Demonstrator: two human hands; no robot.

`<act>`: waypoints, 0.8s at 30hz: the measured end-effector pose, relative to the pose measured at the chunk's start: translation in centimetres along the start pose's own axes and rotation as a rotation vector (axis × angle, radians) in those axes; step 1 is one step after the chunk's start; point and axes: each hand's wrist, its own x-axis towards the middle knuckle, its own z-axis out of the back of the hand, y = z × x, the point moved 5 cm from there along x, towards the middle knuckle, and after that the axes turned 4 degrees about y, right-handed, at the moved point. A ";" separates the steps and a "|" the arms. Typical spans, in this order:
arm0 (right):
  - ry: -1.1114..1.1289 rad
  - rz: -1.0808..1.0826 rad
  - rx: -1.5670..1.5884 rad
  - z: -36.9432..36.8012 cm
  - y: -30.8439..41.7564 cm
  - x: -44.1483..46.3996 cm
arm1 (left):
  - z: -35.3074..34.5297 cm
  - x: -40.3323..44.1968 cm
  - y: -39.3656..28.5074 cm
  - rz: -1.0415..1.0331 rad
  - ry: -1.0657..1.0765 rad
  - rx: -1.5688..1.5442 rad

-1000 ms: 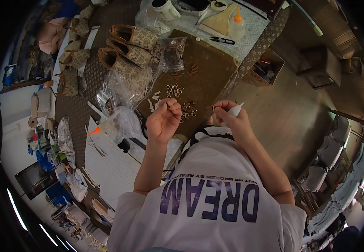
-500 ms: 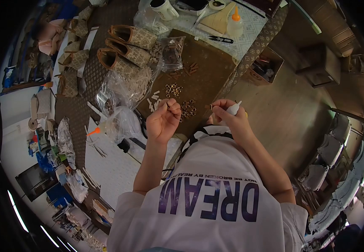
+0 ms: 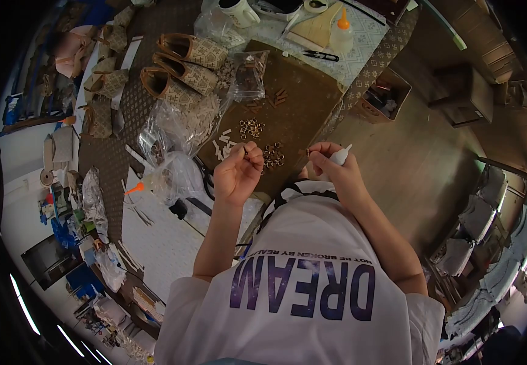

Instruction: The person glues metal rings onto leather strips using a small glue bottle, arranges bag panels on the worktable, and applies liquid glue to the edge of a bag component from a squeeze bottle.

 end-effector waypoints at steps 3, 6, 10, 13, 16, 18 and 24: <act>-0.008 -0.019 0.013 -0.1 0.0 -0.1 | 0.1 0.0 0.1 0.012 -0.014 -0.030; -0.016 -0.018 0.016 -0.1 0.1 -0.2 | 0.5 0.2 0.3 0.031 -0.038 -0.095; -0.022 -0.013 0.008 -0.1 0.3 -0.2 | 1.3 0.5 0.2 0.043 -0.083 -0.138; -0.009 -0.020 0.046 0.1 0.1 -0.1 | 1.8 0.6 0.3 0.040 -0.111 -0.129; 0.004 -0.028 0.074 0.2 -0.1 0.0 | 3.2 1.1 -0.2 -0.005 -0.155 0.113; 0.003 -0.037 0.085 0.2 -0.1 -0.1 | 5.8 1.8 -1.1 -0.063 -0.253 0.502; -0.015 -0.052 0.029 -0.3 0.3 -0.4 | 10.0 3.7 -1.2 -0.153 -0.258 1.231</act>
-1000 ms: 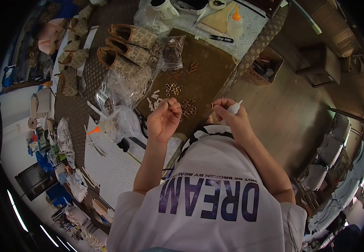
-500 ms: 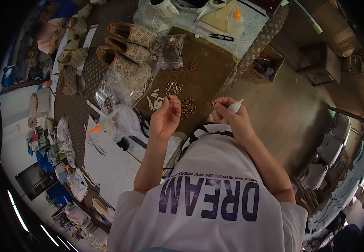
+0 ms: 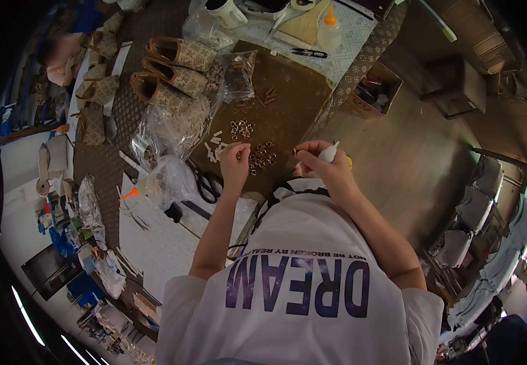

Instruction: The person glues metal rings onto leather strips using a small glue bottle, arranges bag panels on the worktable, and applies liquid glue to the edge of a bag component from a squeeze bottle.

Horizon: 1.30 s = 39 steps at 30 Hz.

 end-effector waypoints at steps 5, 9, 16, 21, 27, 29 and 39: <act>0.038 -0.003 0.012 -0.2 0.1 -0.1 | -5.3 -3.6 -6.5 0.017 0.266 -0.210; 0.064 0.032 -0.011 -0.7 0.6 -0.3 | -8.6 -5.8 -9.2 0.217 0.438 -0.502; 0.057 0.216 -0.120 -0.5 1.2 -0.7 | -8.5 -5.7 -8.8 0.183 0.404 -0.400; 0.048 0.350 -0.341 -0.4 2.0 -1.2 | -8.6 -5.8 -10.3 0.096 0.299 -0.298; 0.030 0.351 -0.471 -0.1 2.8 -1.7 | -9.3 -6.2 -11.3 0.072 0.335 -0.186; 0.025 0.357 -0.421 0.2 2.3 -1.6 | -9.5 -6.4 -11.6 0.126 0.360 -0.209; -0.110 0.332 -0.799 1.5 5.0 -3.5 | -8.8 -5.5 -12.2 0.175 0.281 -0.303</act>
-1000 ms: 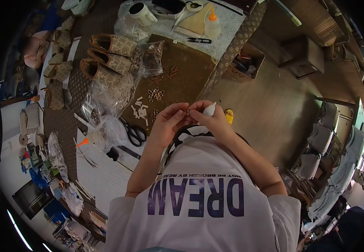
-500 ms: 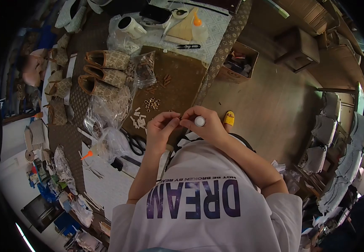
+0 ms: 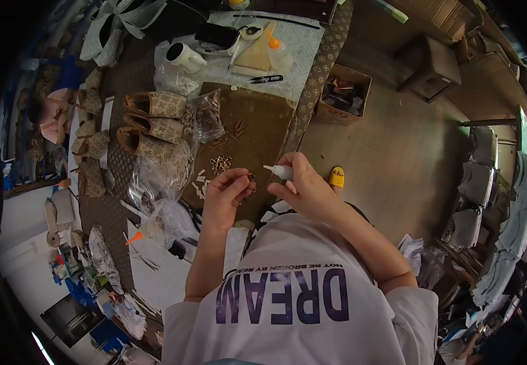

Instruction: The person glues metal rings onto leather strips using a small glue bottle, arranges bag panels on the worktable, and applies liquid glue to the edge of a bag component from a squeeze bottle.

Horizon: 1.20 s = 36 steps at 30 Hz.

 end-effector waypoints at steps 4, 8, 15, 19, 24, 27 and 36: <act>-0.051 0.203 -0.102 0.7 1.4 -0.5 | 0.0 0.2 -0.7 -0.001 -0.007 0.031; -0.057 0.225 -0.164 0.8 1.9 -0.7 | -0.1 0.2 -0.9 -0.005 -0.010 0.079; -0.085 0.240 -0.232 0.3 1.9 -0.3 | -0.2 0.2 -1.1 -0.017 -0.001 0.136; -0.088 0.220 -0.246 0.4 2.0 -0.3 | 0.1 0.3 -0.9 -0.007 -0.017 0.126; -0.080 0.238 -0.217 0.0 2.2 -0.1 | 0.1 0.4 -0.9 0.018 -0.024 0.068; -0.087 0.217 -0.202 -0.1 1.6 0.2 | 0.2 0.5 -0.7 0.041 -0.018 0.041; -0.218 -0.007 0.056 1.5 0.1 0.1 | 0.2 0.8 -0.5 0.039 -0.023 0.051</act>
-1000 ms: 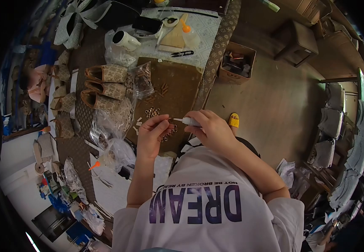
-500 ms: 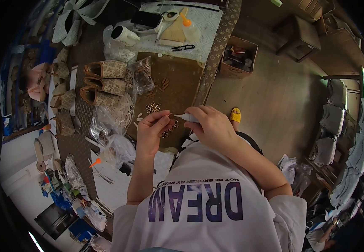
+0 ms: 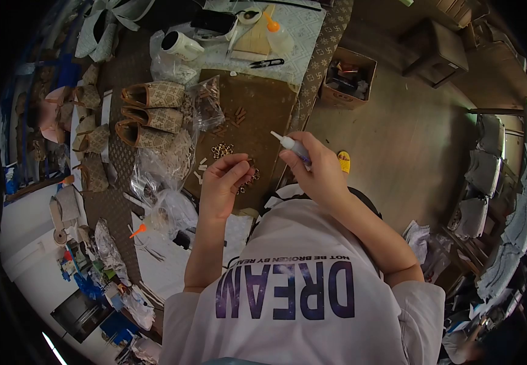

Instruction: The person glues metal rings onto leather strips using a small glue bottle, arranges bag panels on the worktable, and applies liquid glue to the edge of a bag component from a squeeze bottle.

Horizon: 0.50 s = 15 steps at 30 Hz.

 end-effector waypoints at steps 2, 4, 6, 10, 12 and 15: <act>0.007 -0.106 0.176 0.1 -0.3 0.0 | -0.1 0.0 0.0 -0.008 -0.006 0.017; 0.000 -0.094 0.244 0.0 -0.7 0.0 | -0.1 0.1 0.0 -0.008 -0.003 0.032; -0.006 -0.092 0.296 -0.1 -0.9 0.0 | -0.1 0.1 0.1 -0.010 0.006 0.042; -0.002 -0.111 0.323 -0.4 -1.2 -0.1 | 0.0 0.2 0.2 -0.020 0.023 0.056; 0.006 -0.113 0.297 -0.4 -1.2 -0.1 | 0.0 0.2 0.3 -0.023 0.027 0.062; 0.015 -0.109 0.267 -0.5 -1.2 -0.1 | 0.0 0.3 0.3 -0.027 0.034 0.068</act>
